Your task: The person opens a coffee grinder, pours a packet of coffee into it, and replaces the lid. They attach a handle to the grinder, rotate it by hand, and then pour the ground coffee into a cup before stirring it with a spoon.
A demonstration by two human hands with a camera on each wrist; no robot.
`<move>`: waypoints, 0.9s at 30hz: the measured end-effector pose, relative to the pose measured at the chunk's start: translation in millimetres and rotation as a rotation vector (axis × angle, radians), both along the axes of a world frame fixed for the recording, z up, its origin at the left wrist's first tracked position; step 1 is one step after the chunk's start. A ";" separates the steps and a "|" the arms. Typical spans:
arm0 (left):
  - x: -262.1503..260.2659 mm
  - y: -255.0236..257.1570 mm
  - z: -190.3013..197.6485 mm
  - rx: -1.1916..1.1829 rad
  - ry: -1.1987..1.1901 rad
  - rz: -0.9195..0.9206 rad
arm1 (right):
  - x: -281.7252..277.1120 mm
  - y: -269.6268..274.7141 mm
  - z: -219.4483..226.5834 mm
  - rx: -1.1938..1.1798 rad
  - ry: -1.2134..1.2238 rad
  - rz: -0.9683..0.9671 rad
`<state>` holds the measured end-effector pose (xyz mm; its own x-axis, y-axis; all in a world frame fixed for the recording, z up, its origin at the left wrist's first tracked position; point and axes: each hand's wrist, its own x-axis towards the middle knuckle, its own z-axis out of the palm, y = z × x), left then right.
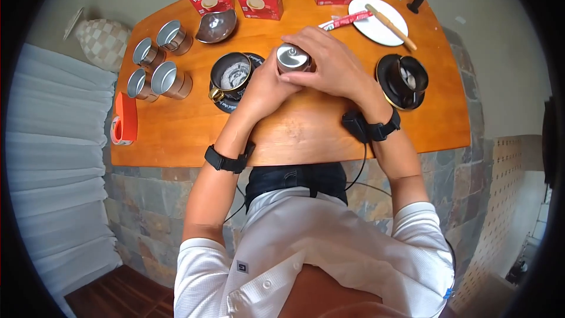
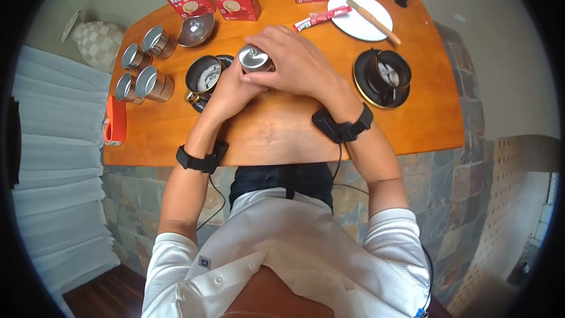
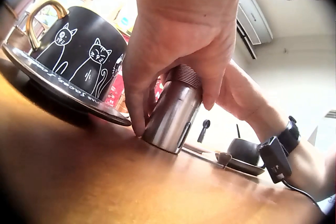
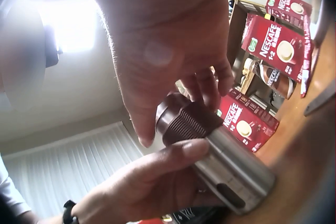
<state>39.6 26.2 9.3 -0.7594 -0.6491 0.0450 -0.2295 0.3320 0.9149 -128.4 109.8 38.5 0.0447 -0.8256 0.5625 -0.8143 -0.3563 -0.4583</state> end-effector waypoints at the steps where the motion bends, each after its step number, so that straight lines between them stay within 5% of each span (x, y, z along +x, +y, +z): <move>1: 0.1 0.3 -2.6 0.003 -0.028 -0.011 | 1.1 0.6 -3.1 -0.075 0.058 -0.001; 16: 0.1 -9.1 -6.9 0.089 -0.048 -0.088 | 3.4 -0.2 -7.4 -0.272 -0.326 0.113; 19: -0.7 -2.2 3.8 0.098 -0.037 -0.073 | -13.9 0.2 -10.0 -0.276 -0.422 -0.060; 21: -1.1 0.4 5.2 0.022 -0.042 -0.029 | -31.9 -4.0 -30.6 0.006 -0.272 -0.311; 22: -1.0 1.0 5.5 0.031 -0.034 -0.030 | -38.0 -6.4 -36.8 0.006 -0.275 -0.317; 24: -1.3 3.8 10.5 0.026 -0.050 -0.031 | -44.0 -6.4 -39.2 0.517 -0.072 -0.287; 27: -2.3 5.1 13.1 0.017 -0.076 -0.026 | -36.5 -4.8 -46.8 0.535 0.149 -0.284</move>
<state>37.3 31.2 22.3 -0.7765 -0.6296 -0.0238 -0.2900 0.3236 0.9007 -164.9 105.0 -8.3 -0.1720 -0.9824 0.0725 -0.9125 0.1311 -0.3874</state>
